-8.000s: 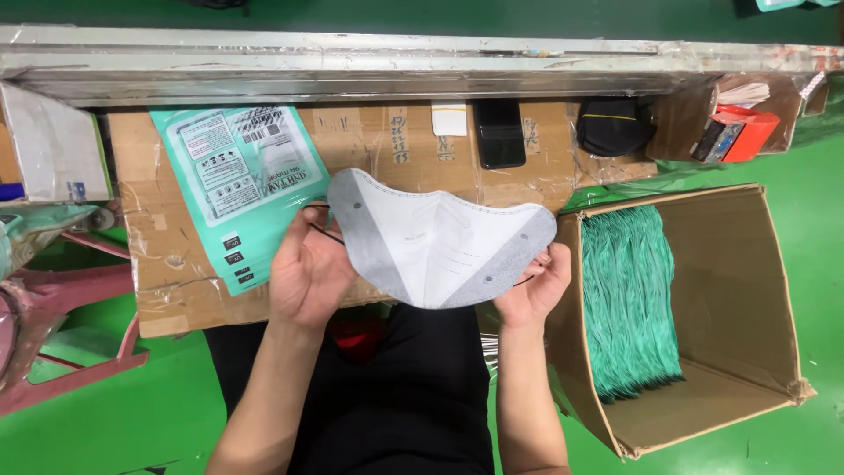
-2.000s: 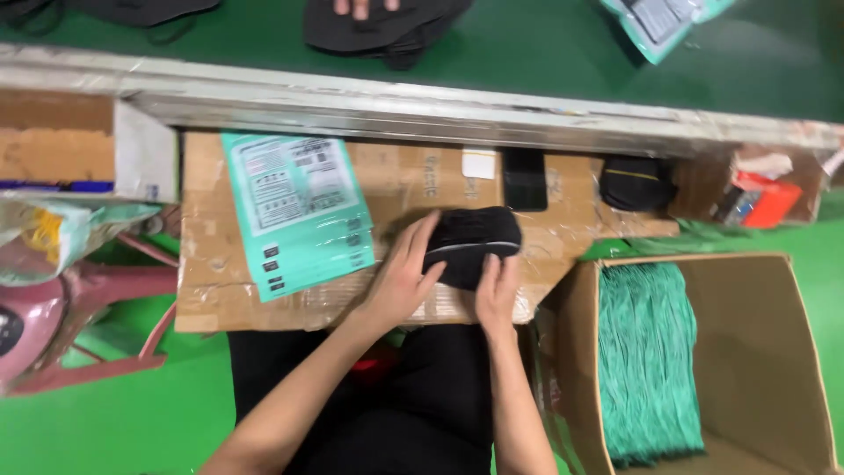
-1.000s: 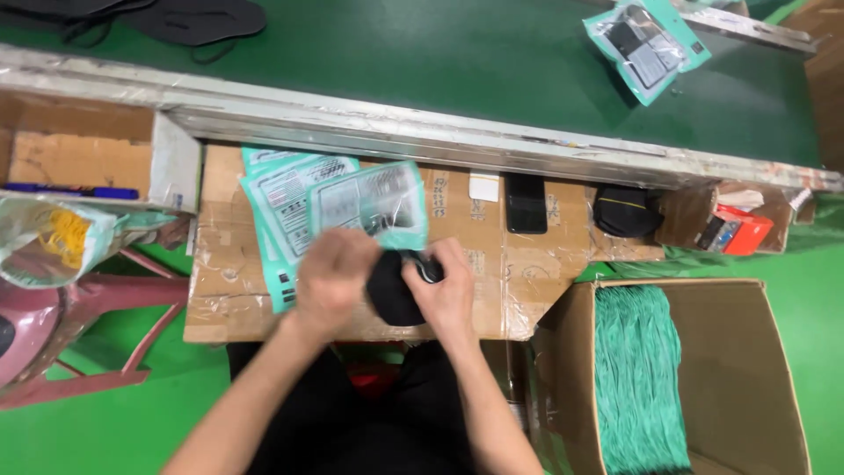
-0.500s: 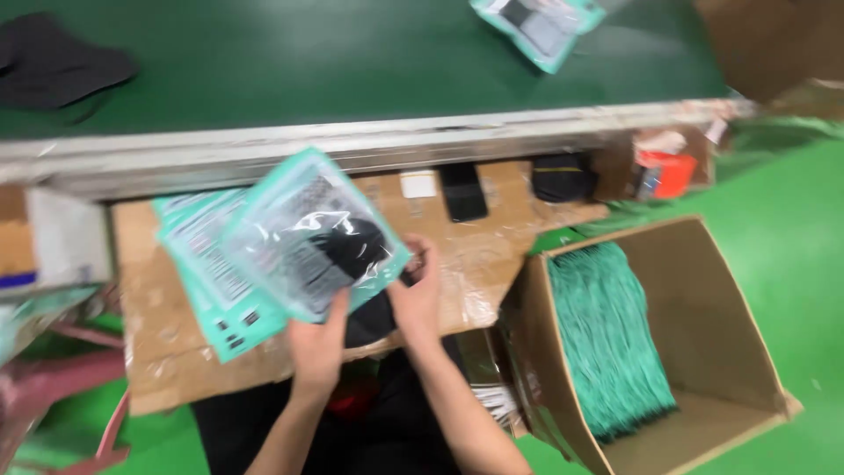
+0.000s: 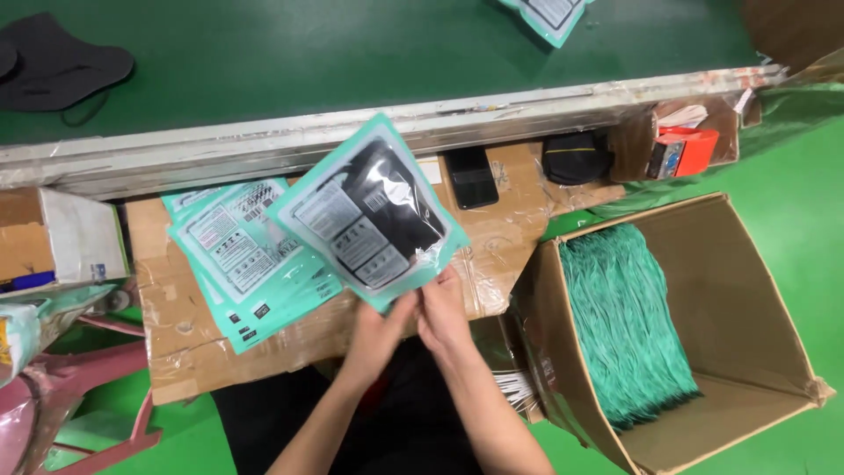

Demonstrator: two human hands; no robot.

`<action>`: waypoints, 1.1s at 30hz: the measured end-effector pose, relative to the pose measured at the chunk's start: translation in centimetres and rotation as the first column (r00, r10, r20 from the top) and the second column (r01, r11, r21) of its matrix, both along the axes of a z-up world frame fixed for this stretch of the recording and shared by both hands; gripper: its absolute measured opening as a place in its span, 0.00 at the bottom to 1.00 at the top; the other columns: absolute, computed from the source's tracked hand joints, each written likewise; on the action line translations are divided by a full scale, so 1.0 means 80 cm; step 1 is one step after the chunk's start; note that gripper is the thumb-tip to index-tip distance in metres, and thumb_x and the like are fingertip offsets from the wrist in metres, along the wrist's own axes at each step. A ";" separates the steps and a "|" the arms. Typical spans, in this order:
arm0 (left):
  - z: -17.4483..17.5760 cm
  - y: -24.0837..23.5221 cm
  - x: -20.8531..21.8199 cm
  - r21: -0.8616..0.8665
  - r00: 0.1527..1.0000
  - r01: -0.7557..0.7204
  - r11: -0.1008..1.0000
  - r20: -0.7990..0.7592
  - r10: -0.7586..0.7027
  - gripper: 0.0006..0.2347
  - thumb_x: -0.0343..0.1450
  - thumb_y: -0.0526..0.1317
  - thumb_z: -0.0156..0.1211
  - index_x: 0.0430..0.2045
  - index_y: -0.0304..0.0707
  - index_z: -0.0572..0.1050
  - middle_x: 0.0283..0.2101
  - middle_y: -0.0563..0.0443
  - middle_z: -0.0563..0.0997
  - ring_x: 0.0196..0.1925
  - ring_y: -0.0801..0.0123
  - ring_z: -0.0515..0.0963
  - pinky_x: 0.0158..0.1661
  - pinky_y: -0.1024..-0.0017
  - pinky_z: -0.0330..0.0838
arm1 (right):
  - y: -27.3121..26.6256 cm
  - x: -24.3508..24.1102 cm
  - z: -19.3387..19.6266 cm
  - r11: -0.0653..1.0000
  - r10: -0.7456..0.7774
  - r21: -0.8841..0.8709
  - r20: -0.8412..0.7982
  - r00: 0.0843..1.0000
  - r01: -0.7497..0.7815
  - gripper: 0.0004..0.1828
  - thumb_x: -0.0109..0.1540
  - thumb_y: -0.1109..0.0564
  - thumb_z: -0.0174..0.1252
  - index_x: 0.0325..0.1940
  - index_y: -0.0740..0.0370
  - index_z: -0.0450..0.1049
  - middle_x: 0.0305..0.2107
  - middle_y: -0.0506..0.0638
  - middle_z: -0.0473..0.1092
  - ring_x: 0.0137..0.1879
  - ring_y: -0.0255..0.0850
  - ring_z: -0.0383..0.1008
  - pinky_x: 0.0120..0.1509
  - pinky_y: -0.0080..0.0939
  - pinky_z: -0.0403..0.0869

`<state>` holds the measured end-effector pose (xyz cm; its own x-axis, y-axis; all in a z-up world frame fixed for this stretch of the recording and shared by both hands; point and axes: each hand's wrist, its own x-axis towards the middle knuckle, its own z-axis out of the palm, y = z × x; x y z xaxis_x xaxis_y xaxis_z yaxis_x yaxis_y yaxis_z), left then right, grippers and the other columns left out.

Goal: The recorder takes black face masks from a conveyor belt, inserts them into teal plastic packaging bags, and seals the bags.

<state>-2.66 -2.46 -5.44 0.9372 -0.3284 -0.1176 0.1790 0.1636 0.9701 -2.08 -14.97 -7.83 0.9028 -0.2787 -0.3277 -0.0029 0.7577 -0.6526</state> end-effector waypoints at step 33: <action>0.122 0.052 0.018 0.025 0.900 -0.343 0.939 0.296 0.321 0.05 0.71 0.26 0.60 0.38 0.24 0.78 0.43 0.47 0.80 0.35 0.79 0.72 0.35 0.81 0.65 | -0.041 -0.021 0.105 0.863 -0.061 -0.488 0.153 0.986 0.129 0.01 0.67 0.67 0.58 0.42 0.69 0.74 0.34 0.47 0.73 0.38 0.30 0.70 0.45 0.30 0.70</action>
